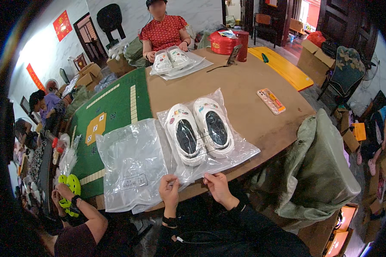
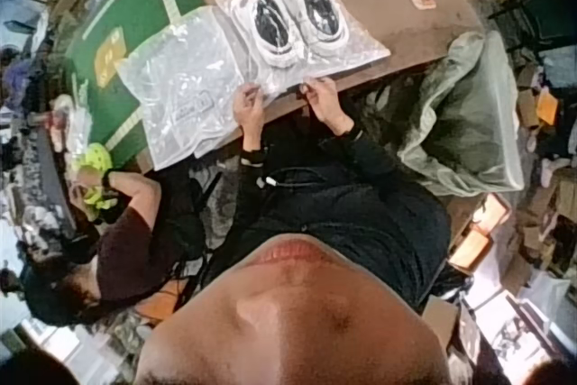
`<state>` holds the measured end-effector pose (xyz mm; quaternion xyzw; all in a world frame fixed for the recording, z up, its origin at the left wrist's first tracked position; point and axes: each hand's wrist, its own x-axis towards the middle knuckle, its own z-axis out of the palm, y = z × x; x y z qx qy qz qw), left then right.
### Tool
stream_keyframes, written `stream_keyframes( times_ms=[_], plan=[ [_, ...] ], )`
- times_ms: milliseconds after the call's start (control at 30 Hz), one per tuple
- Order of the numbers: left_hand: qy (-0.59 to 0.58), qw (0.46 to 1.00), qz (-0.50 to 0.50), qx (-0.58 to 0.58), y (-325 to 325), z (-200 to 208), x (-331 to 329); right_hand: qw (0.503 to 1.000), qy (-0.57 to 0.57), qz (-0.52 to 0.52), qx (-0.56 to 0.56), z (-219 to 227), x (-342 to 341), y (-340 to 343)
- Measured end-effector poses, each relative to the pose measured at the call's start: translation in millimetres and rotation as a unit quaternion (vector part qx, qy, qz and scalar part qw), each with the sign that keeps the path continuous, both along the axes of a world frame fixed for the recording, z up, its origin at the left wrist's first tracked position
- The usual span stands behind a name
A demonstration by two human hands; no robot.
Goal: Packing pairs of white shoes into plastic bags.
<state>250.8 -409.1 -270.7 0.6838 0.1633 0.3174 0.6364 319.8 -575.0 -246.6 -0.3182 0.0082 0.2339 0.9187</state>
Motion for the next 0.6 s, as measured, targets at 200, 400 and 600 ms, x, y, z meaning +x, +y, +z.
stream_keyframes(
  times_ms=[200, 400, 600],
  plan=[
    [-0.001, 0.999, 0.012, 0.035, -1, 2, 1, 1.000, 0.004, -0.013, -0.004, 3, 1, 2],
    [0.002, 0.998, -0.003, 0.070, 2, -3, 0, 0.999, 0.027, -0.008, 0.035, 0, 2, 0],
    [-0.007, 0.999, -0.006, 0.048, 1, -2, 1, 0.998, 0.040, -0.001, -0.041, 4, 4, -2]
  ],
)
